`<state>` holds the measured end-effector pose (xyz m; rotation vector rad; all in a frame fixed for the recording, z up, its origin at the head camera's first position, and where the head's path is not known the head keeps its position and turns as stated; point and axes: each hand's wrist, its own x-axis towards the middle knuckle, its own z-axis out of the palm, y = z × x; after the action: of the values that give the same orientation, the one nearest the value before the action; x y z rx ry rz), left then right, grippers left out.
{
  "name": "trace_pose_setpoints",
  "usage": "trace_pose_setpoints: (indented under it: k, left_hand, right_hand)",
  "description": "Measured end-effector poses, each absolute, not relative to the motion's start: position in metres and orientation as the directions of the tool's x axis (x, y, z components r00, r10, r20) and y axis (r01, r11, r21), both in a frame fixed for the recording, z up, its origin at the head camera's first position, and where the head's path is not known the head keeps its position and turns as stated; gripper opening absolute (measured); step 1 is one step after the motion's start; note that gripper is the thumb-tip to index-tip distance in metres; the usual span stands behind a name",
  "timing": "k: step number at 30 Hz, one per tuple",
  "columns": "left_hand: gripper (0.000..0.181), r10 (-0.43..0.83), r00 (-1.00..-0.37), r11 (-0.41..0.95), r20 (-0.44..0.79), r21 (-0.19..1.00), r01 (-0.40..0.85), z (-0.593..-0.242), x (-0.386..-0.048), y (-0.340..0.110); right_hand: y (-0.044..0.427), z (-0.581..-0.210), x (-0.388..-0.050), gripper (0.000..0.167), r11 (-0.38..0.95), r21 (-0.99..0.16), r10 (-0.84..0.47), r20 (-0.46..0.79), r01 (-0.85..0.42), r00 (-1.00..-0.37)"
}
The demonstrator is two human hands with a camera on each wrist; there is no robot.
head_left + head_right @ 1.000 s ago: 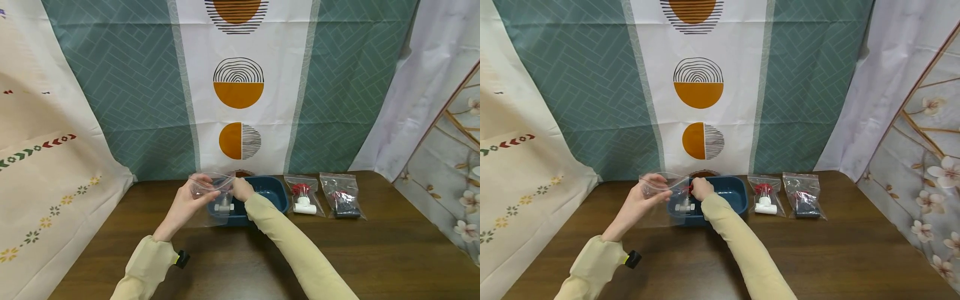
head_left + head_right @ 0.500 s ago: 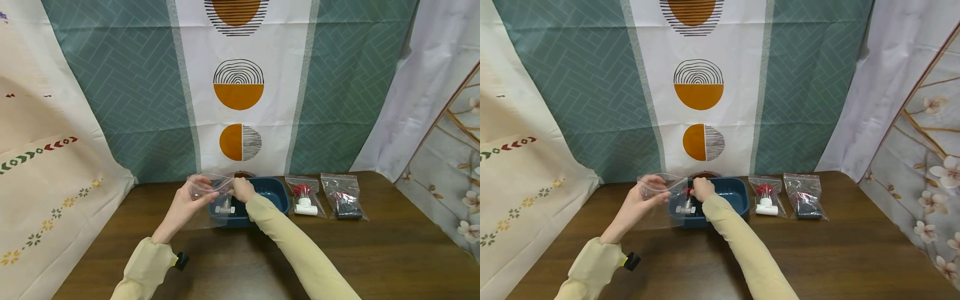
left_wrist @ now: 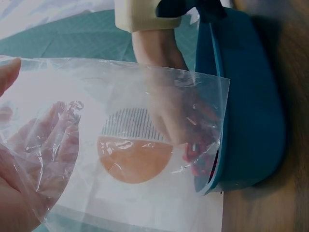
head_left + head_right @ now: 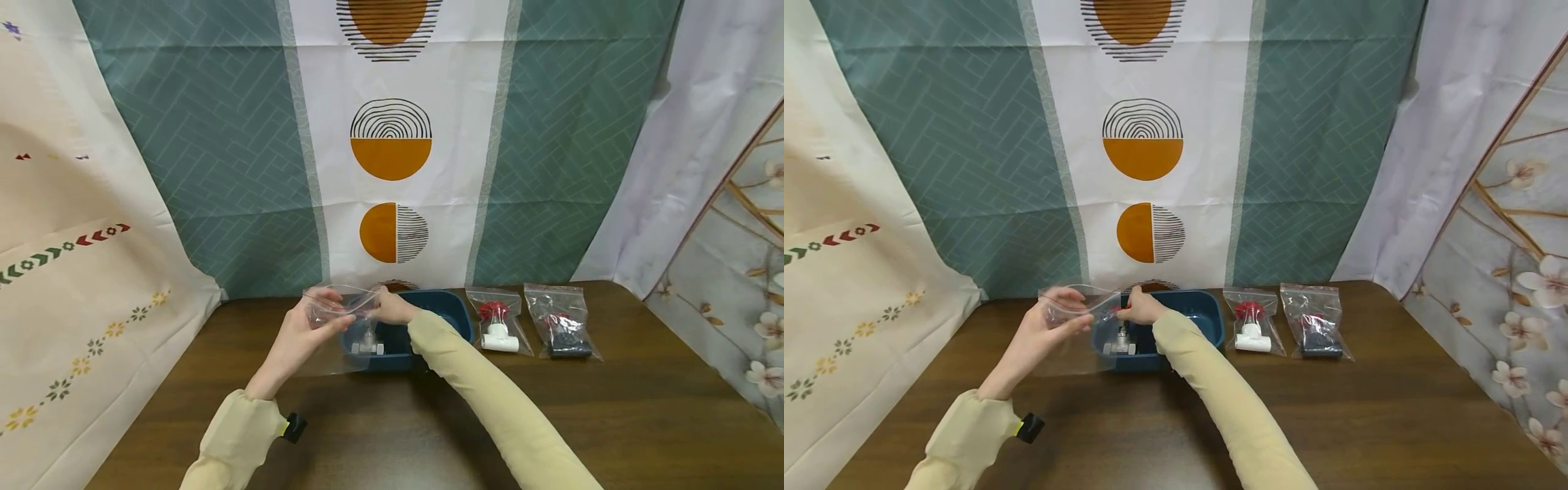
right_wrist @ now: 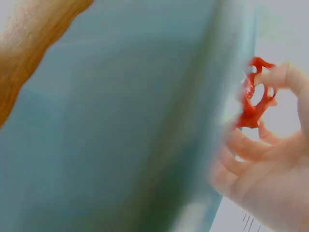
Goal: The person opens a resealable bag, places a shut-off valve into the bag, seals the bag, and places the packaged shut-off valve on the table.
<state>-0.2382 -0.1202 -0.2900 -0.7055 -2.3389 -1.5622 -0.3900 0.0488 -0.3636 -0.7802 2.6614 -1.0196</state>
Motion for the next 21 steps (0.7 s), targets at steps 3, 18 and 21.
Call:
trace_pose_setpoints:
  k: [3, 18, 21]
  left_hand:
    - [0.039, 0.259, -0.855, 0.313, 0.449, 0.799, 0.514, -0.290, -0.238, -0.120]
    - [0.038, 0.275, -0.829, 0.303, 0.488, 0.774, 0.556, -0.287, -0.235, -0.118]
    - [0.038, 0.277, -0.825, 0.304, 0.493, 0.769, 0.562, -0.285, -0.233, -0.117]
  right_hand:
    - [0.050, -0.357, -0.385, 0.040, 0.550, -0.710, -0.598, 0.033, -0.439, -0.801]
    - [0.048, -0.331, -0.384, 0.026, 0.530, -0.625, -0.789, -0.116, -0.573, -0.603]
    - [0.048, -0.327, -0.381, 0.023, 0.539, -0.560, -0.801, -0.110, -0.629, -0.588]
